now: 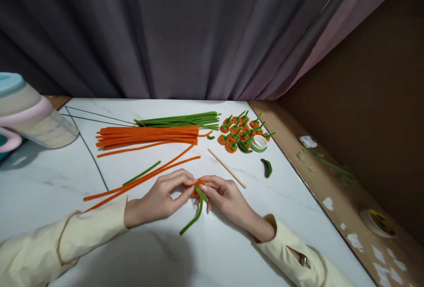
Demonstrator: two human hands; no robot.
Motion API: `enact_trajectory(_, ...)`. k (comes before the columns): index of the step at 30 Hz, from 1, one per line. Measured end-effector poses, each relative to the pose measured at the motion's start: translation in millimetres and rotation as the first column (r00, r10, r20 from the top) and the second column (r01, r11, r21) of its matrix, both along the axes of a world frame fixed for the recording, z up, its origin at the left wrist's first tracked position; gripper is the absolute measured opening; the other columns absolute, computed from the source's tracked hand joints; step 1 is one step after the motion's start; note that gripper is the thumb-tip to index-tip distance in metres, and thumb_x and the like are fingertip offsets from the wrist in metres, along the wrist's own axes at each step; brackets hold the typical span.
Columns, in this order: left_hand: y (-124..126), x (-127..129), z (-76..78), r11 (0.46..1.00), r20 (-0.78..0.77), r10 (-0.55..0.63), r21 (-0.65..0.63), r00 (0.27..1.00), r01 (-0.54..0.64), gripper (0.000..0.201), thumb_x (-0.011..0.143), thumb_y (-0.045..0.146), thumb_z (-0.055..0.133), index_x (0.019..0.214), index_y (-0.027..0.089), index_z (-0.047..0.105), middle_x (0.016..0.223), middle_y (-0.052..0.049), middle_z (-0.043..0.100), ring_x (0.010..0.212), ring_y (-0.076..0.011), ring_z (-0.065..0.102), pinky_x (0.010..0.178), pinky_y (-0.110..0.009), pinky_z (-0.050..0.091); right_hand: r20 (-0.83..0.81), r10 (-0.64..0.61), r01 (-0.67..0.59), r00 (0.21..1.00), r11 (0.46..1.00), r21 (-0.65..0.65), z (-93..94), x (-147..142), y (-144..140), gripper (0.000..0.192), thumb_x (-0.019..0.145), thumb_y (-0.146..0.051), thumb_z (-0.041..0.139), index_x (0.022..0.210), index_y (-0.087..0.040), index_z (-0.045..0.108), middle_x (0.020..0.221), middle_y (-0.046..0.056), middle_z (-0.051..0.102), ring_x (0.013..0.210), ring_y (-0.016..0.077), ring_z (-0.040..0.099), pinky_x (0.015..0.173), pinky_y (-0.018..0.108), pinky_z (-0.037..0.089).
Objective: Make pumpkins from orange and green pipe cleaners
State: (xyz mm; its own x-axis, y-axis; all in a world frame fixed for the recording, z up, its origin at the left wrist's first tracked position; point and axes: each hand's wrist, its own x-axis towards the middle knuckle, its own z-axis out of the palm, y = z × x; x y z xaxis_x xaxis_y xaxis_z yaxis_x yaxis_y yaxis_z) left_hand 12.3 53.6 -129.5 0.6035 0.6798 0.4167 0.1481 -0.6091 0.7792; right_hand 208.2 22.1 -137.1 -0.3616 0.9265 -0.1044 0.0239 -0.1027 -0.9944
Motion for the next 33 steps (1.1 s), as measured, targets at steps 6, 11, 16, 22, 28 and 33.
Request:
enact_trajectory(6, 0.1, -0.2, 0.9, 1.0, -0.01, -0.017, 0.018, 1.0, 0.017, 0.01, 0.087, 0.006, 0.052, 0.087, 0.015, 0.057, 0.087, -0.007, 0.061, 0.08, -0.0138, 0.06, 0.072, -0.023, 0.048, 0.091, -0.006, -0.004, 0.996, 0.993, 0.119, 0.4, 0.6, -2.2, 0.03, 0.091, -0.039, 0.052, 0.103, -0.012, 0.06, 0.068, 0.002, 0.061, 0.05, 0.0092, 0.051, 0.05, 0.022, 0.044)
enact_trajectory(11, -0.5, 0.1, 1.6, 0.999, -0.025, -0.031, 0.012, 0.999, 0.031, 0.009, 0.087, 0.007, 0.052, 0.087, 0.015, 0.056, 0.087, -0.007, 0.06, 0.08, -0.0138, 0.059, 0.071, -0.023, 0.048, 0.238, -0.058, -0.019, 0.969, 0.951, 0.31, 1.0, 0.6, -3.2, 0.021, 0.094, -0.03, 0.049, 0.098, -0.013, 0.06, 0.059, -0.003, 0.051, 0.051, 0.0077, 0.043, 0.051, 0.019, 0.036)
enact_trajectory(16, -1.6, -0.1, 1.7, 0.999, -0.025, -0.04, -0.004, 0.999, 0.04, 0.009, 0.087, 0.007, 0.051, 0.087, 0.015, 0.054, 0.088, -0.007, 0.059, 0.08, -0.0135, 0.058, 0.072, -0.023, 0.047, 0.306, -0.1, -0.029, 0.947, 0.921, 0.39, 0.8, 1.4, -5.2, 0.019, 0.094, -0.027, 0.047, 0.096, -0.014, 0.061, 0.063, -0.002, 0.053, 0.053, 0.0078, 0.041, 0.052, 0.019, 0.035)
enact_trajectory(22, -0.8, -0.4, 2.5, 0.999, -0.042, -0.054, -0.013, 0.998, 0.053, 0.009, 0.089, 0.008, 0.049, 0.088, 0.015, 0.054, 0.089, -0.007, 0.058, 0.081, -0.0141, 0.058, 0.072, -0.024, 0.046, 0.284, -0.101, -0.021, 0.954, 0.918, 0.396, 0.2, 1.0, -6.4, 0.019, 0.094, -0.027, 0.048, 0.099, -0.014, 0.06, 0.064, -0.001, 0.056, 0.053, 0.0083, 0.044, 0.051, 0.019, 0.037)
enact_trajectory(28, 0.9, 0.6, 4.1, 0.984, -0.013, -0.017, -0.177, 1.0, 0.014, 0.013, 0.091, 0.018, 0.049, 0.08, 0.016, 0.055, 0.084, -0.005, 0.058, 0.078, -0.0138, 0.057, 0.072, -0.025, 0.046, 0.275, -0.109, -0.009, 0.955, 0.918, 0.397, -1.1, 0.9, -6.8, 0.02, 0.094, -0.027, 0.048, 0.102, -0.013, 0.06, 0.071, 0.002, 0.063, 0.056, 0.0095, 0.052, 0.053, 0.02, 0.04)
enact_trajectory(33, 1.5, 5.0, 8.0, 0.875, -0.019, 0.087, -0.477, 0.996, -0.086, 0.015, 0.088, 0.029, 0.055, 0.082, 0.016, 0.059, 0.08, -0.003, 0.061, 0.076, -0.0148, 0.058, 0.07, -0.026, 0.047, 0.32, -0.132, -0.03, 0.938, 0.891, 0.454, 0.3, 0.8, -7.3, 0.019, 0.094, -0.024, 0.047, 0.102, -0.014, 0.061, 0.071, 0.001, 0.064, 0.054, 0.0089, 0.051, 0.053, 0.02, 0.041)
